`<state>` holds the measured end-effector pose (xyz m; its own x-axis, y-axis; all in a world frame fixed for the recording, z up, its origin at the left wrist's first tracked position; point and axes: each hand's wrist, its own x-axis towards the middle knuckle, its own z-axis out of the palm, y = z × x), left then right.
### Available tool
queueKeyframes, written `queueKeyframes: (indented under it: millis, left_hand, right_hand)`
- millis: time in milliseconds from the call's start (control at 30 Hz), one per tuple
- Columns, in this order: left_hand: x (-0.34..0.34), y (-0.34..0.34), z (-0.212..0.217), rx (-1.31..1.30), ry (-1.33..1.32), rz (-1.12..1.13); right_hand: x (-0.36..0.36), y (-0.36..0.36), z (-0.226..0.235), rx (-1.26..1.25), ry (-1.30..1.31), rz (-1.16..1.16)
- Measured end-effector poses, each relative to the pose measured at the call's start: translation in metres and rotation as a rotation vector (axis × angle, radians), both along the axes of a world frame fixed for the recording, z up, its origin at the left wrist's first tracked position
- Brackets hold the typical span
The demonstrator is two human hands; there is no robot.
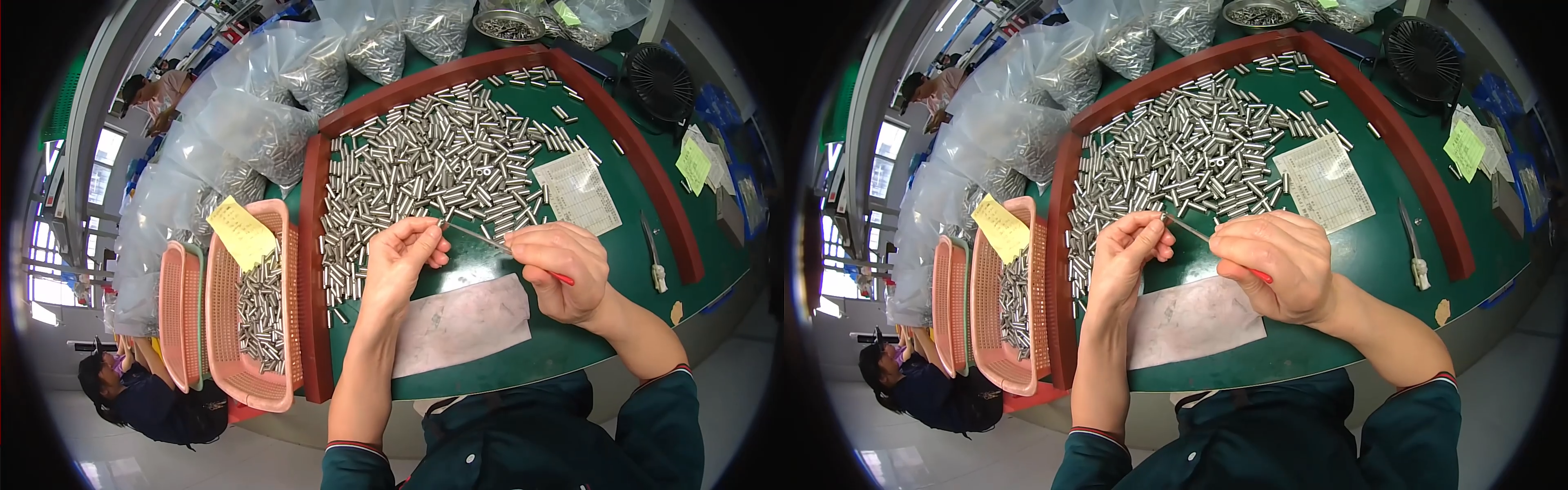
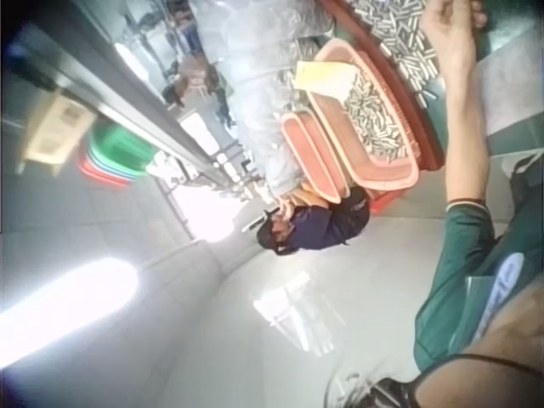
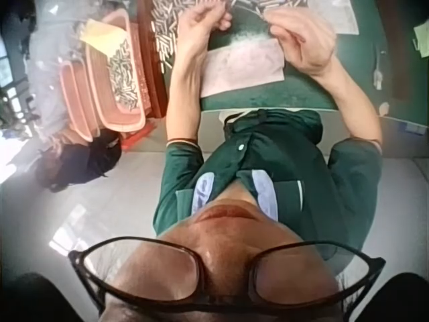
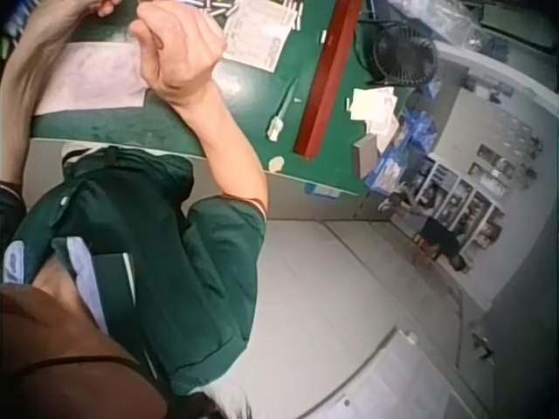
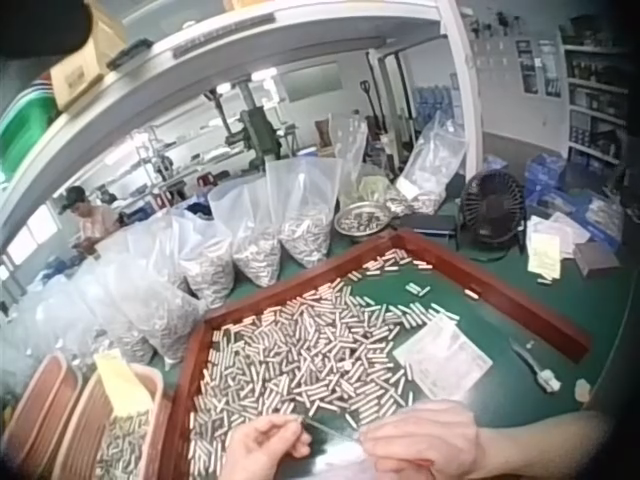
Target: Inspecting and cleaning the interior of small cylindrical metal components using a thin needle tool.
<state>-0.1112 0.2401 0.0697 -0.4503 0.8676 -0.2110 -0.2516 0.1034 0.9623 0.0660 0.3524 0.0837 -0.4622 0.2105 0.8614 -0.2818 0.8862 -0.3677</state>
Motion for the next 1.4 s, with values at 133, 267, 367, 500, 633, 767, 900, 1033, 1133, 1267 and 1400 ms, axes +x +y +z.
queueKeyframes:
  millis: [133,267,367,500,633,767,900,1033,1133,1267,1400]
  left_hand:
    - [0.0046,0.0023,0.0043,-0.018,0.038,0.000]
    - [0.0054,0.0026,0.0038,-0.021,0.090,-0.030]
    - [0.0049,0.0029,0.0025,0.016,0.042,-0.008]
    - [0.0008,0.0008,0.0011,0.083,-0.162,-0.015]
    - [-0.0018,0.0008,-0.0024,0.092,-0.277,-0.060]
    - [-0.0018,0.0005,-0.0035,0.087,-0.300,-0.068]
    - [-0.0018,0.0009,-0.0043,0.087,-0.298,-0.074]
    - [-0.0027,-0.0003,-0.0050,0.105,-0.315,-0.084]
    - [0.0010,-0.0002,0.0011,0.081,-0.294,-0.042]
    - [-0.0019,-0.0010,-0.0011,0.063,-0.248,-0.053]
    - [-0.0012,-0.0013,-0.0008,0.065,-0.227,-0.033]
  right_hand:
    - [0.0010,0.0021,-0.0004,0.011,-0.004,-0.029]
    - [0.0011,0.0019,-0.0003,0.001,0.008,-0.026]
    - [0.0019,0.0028,0.0002,0.004,0.015,-0.019]
    - [0.0027,0.0019,0.0017,-0.002,0.029,-0.015]
    - [0.0023,-0.0004,0.0049,0.017,0.019,0.003]
    - [0.0027,-0.0015,0.0066,0.019,0.026,0.013]
    - [0.0029,-0.0015,0.0058,0.023,0.032,0.013]
    - [0.0023,-0.0014,0.0052,0.027,0.006,0.008]
    - [0.0013,-0.0005,0.0051,0.045,0.001,0.002]
    - [0.0015,-0.0005,0.0050,0.004,-0.010,0.007]
    - [0.0019,0.0009,0.0060,-0.014,-0.009,0.001]
